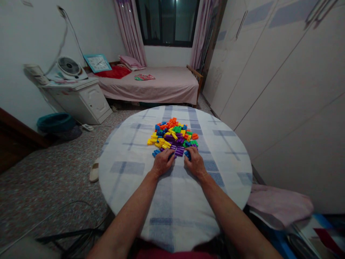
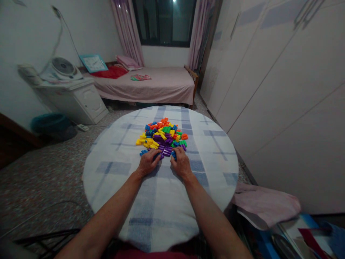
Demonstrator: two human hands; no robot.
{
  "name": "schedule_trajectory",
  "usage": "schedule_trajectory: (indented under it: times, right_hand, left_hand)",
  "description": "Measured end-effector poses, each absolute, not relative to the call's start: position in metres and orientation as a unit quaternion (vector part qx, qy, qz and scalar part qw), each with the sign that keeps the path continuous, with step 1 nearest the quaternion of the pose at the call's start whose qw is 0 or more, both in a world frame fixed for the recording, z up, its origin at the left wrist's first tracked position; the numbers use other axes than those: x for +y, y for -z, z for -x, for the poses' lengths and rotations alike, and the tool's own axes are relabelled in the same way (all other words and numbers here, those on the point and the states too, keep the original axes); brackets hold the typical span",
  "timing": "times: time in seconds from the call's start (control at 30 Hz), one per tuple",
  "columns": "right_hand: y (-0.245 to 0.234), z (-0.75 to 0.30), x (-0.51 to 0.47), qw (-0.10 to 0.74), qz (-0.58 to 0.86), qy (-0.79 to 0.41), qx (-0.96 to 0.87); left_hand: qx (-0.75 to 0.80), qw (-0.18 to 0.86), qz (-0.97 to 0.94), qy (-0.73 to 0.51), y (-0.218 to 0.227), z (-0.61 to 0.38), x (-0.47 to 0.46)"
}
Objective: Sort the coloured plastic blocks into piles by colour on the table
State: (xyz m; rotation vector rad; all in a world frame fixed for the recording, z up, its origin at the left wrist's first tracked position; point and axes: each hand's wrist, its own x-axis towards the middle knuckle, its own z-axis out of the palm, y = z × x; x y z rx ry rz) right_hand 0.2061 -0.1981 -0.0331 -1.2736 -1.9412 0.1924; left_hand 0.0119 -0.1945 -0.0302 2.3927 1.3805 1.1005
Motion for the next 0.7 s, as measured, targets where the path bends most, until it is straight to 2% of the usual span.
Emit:
schedule_trajectory:
  times: [0.2,0.37,0.5,0.7]
  right_hand:
    - [0.0269,-0.2005,-0.2046,0.361,0.404,-0.117,-0.832]
    - [0.0329,-0.2015,-0.2001,0.371,0.493,-0.099,-0.780]
    - [0.0348,-0.2056,-0.1983,0.361,0.536,-0.105,-0.756]
    - [0.0305,-0.1993,-0.2063,0.307,0.412,-0.048,-0.856]
  left_hand:
    - [0.462,0.107,-0.773,-0.421,0.0302,-0.0111,-0.1924]
    - [0.542,0.025,-0.686,-0.485,0.0338,-0.0070,-0.1855]
    - [0.530,-0.007,-0.697,-0.483,0.0339,-0.0073,-0.1862]
    - [0.473,-0.020,-0.790,-0.390,0.0373,-0.0114,-0.1883]
